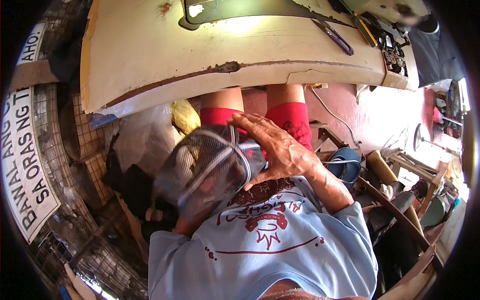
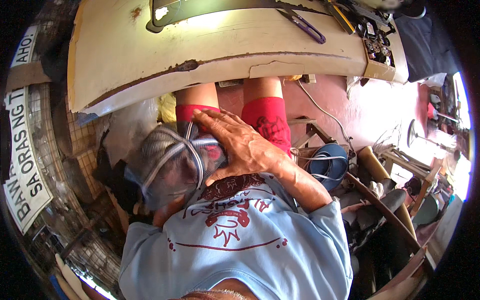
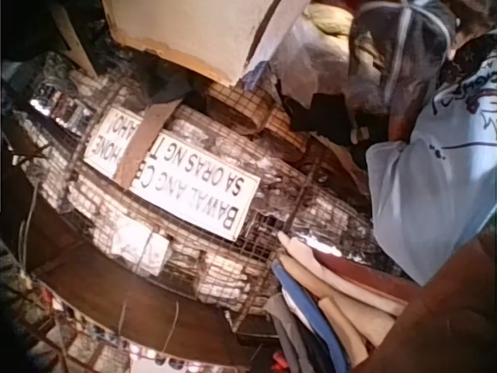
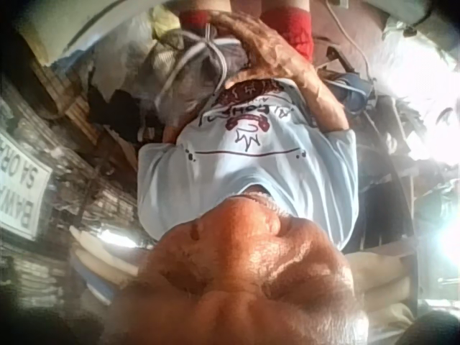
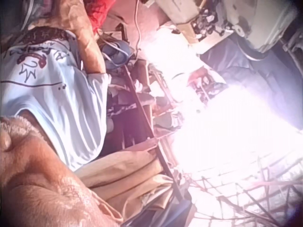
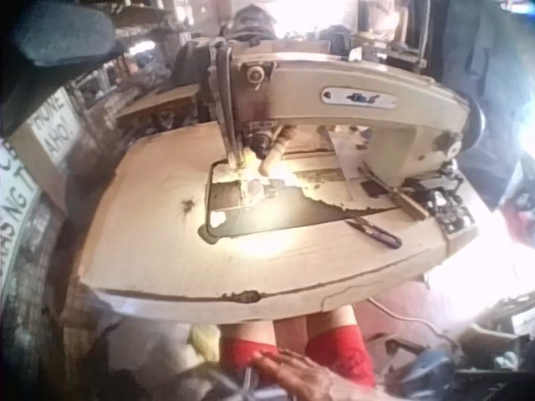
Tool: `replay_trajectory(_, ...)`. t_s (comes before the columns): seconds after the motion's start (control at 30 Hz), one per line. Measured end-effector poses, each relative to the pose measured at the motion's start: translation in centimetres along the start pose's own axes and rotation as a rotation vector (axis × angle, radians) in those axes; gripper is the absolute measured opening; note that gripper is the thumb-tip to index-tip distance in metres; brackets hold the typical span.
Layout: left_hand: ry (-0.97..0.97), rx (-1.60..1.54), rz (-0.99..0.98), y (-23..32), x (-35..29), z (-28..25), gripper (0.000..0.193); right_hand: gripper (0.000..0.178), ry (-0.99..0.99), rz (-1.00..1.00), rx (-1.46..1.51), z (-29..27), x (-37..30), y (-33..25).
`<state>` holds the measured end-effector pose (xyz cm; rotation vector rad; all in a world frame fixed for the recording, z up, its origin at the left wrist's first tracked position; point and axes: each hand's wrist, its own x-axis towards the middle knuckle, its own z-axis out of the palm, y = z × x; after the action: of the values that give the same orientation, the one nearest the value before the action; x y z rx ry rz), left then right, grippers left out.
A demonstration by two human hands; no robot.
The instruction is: Sewing the mesh panels and reinforcing strips of a cap using an industrial sewing machine.
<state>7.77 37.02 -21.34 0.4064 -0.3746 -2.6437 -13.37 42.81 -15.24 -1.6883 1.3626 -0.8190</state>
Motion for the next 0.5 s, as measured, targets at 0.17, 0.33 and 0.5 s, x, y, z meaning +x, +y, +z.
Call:
replay_trajectory(0.17,-0.063,-0.052,0.065,0.3,-0.1,-0.5,0.056,0.128,0.158,-0.039,0.059,-0.4,-0.2,-1.3)
replay_trajectory(0.33,-0.034,0.107,0.106,0.5,0.0,0.0,0.056,0.124,0.158,-0.154,-0.129,0.2,0.5,-2.5)
replay_trajectory(0.5,0.252,-0.035,-0.048,0.8,-1.4,1.6,0.063,0.121,0.107,-0.111,-0.198,1.2,1.2,-2.5)
